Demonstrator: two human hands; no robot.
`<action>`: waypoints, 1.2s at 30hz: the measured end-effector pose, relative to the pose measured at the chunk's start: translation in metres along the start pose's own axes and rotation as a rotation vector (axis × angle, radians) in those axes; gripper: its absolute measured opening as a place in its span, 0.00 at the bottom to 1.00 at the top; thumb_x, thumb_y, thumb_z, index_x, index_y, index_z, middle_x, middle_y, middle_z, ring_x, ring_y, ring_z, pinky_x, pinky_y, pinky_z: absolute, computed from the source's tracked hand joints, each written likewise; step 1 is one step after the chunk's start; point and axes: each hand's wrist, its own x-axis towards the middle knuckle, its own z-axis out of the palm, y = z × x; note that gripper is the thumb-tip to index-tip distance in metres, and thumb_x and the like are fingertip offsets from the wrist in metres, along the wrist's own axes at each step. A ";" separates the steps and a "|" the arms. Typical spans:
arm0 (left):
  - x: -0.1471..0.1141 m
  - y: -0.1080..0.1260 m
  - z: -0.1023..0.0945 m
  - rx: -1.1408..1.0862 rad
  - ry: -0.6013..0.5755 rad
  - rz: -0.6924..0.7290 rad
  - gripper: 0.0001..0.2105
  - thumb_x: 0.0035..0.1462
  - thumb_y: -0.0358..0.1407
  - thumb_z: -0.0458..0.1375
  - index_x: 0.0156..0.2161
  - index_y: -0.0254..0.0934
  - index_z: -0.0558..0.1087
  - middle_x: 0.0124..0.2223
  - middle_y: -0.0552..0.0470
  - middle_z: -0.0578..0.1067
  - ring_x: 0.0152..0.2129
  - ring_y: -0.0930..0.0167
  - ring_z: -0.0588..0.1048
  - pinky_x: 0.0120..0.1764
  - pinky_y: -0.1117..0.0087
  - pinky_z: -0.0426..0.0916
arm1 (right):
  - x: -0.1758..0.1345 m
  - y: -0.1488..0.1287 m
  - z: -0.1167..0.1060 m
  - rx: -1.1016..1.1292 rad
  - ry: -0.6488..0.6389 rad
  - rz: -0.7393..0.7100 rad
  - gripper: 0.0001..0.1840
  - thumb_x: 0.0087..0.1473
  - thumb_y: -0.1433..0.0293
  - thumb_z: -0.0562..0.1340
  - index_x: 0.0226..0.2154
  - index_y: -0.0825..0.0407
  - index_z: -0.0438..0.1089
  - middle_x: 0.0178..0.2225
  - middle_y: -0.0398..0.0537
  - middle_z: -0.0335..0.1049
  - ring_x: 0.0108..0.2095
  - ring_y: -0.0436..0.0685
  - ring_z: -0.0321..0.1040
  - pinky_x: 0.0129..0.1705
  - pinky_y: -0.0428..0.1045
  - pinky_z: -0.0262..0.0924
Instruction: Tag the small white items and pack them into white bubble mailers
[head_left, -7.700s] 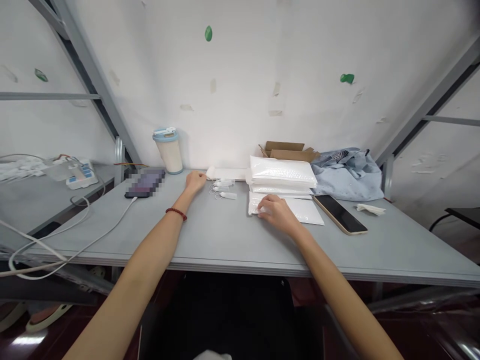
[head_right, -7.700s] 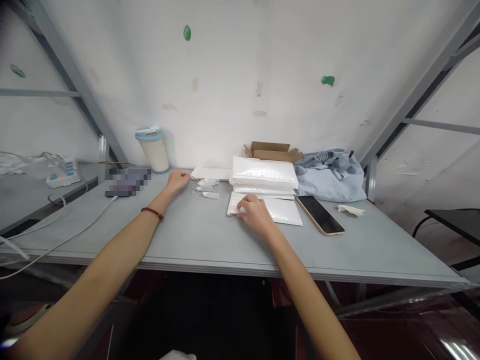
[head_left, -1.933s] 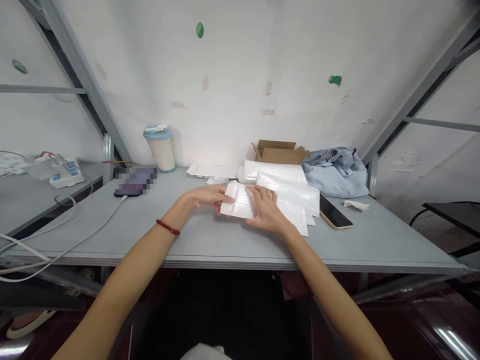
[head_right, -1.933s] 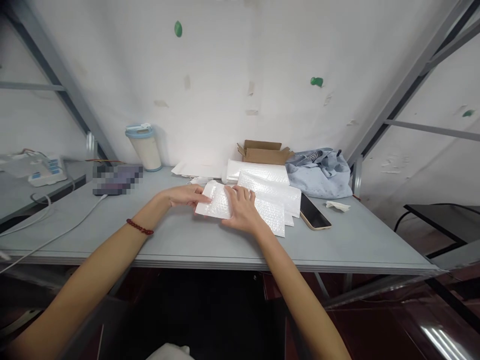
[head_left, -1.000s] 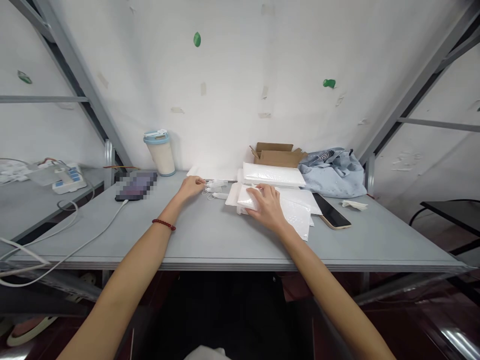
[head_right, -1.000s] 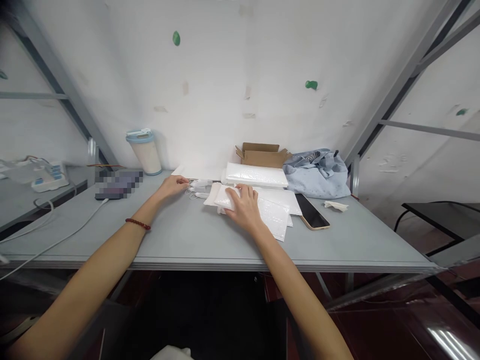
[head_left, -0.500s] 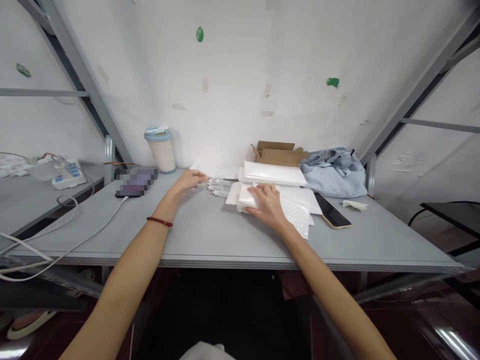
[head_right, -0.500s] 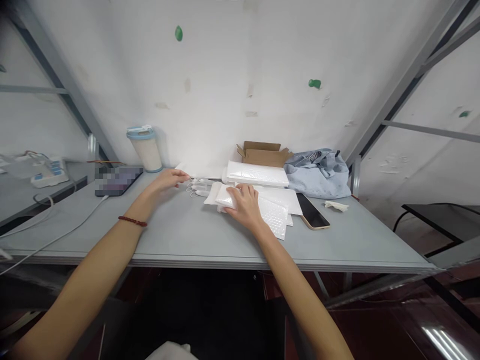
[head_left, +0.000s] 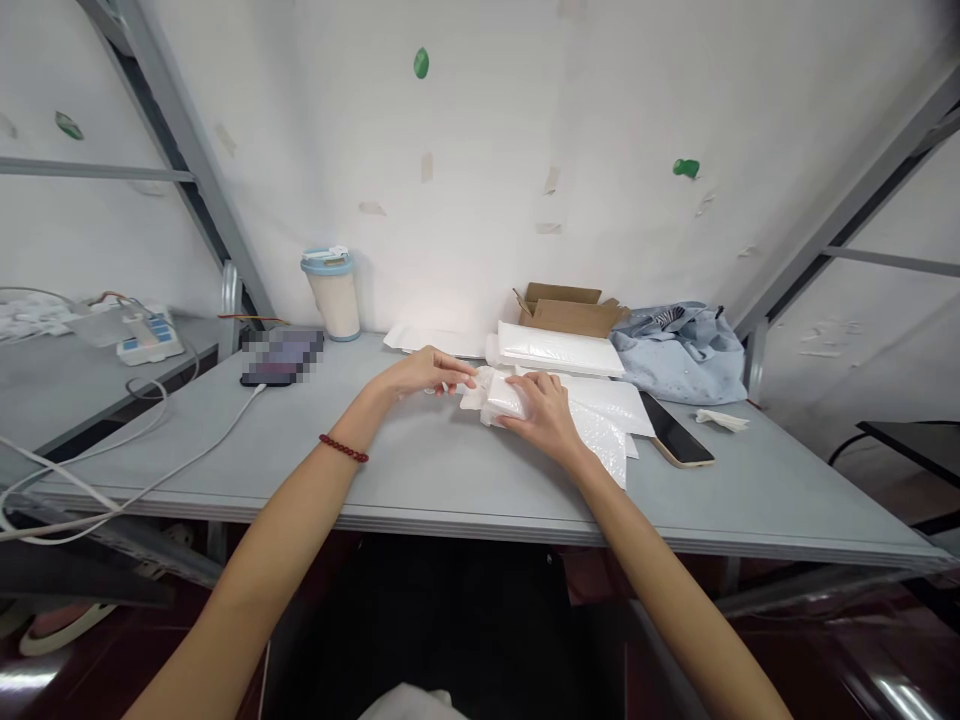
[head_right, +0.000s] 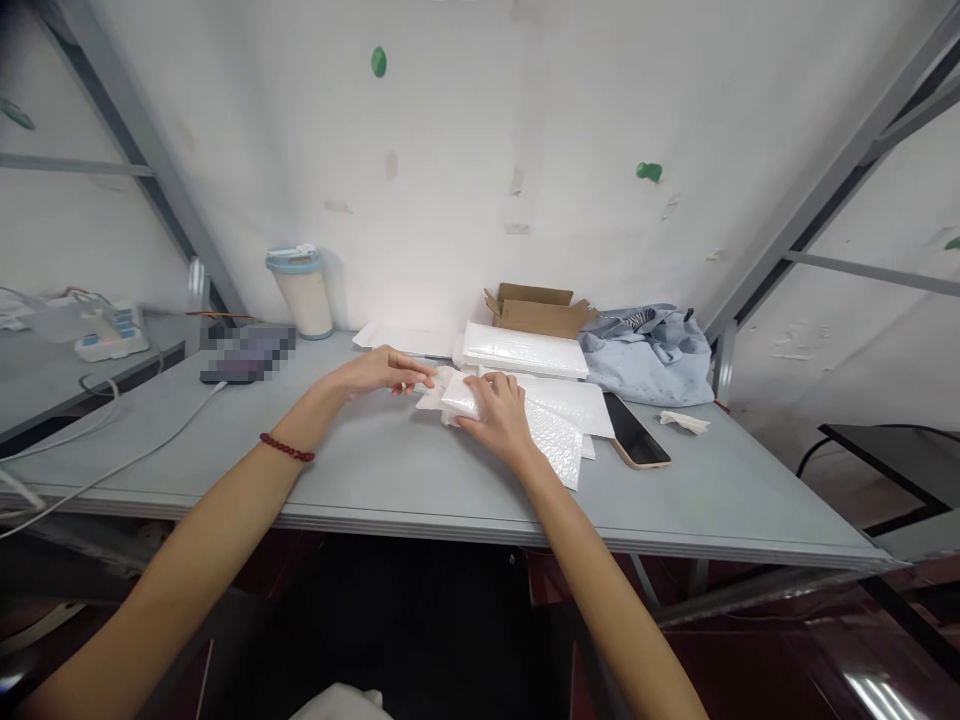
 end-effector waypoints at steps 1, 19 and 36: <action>0.000 -0.001 -0.003 0.006 0.041 0.002 0.17 0.45 0.41 0.65 0.40 0.35 0.81 0.36 0.45 0.80 0.25 0.72 0.70 0.27 0.70 0.64 | 0.000 0.000 0.000 0.002 0.009 0.002 0.27 0.47 0.58 0.68 0.50 0.46 0.69 0.46 0.54 0.66 0.47 0.66 0.60 0.48 0.60 0.57; 0.007 -0.020 -0.011 0.430 0.192 0.034 0.13 0.44 0.40 0.60 0.35 0.36 0.80 0.34 0.49 0.80 0.33 0.64 0.74 0.37 0.67 0.67 | 0.000 -0.001 -0.002 0.011 -0.016 0.051 0.25 0.48 0.59 0.67 0.49 0.45 0.69 0.45 0.52 0.65 0.47 0.66 0.60 0.49 0.61 0.57; 0.005 -0.003 0.016 -0.011 0.194 0.037 0.11 0.46 0.40 0.66 0.32 0.34 0.75 0.28 0.50 0.77 0.24 0.73 0.71 0.27 0.71 0.65 | -0.002 0.002 0.000 -0.023 -0.014 0.019 0.25 0.48 0.60 0.67 0.49 0.46 0.69 0.45 0.53 0.65 0.47 0.67 0.60 0.48 0.61 0.58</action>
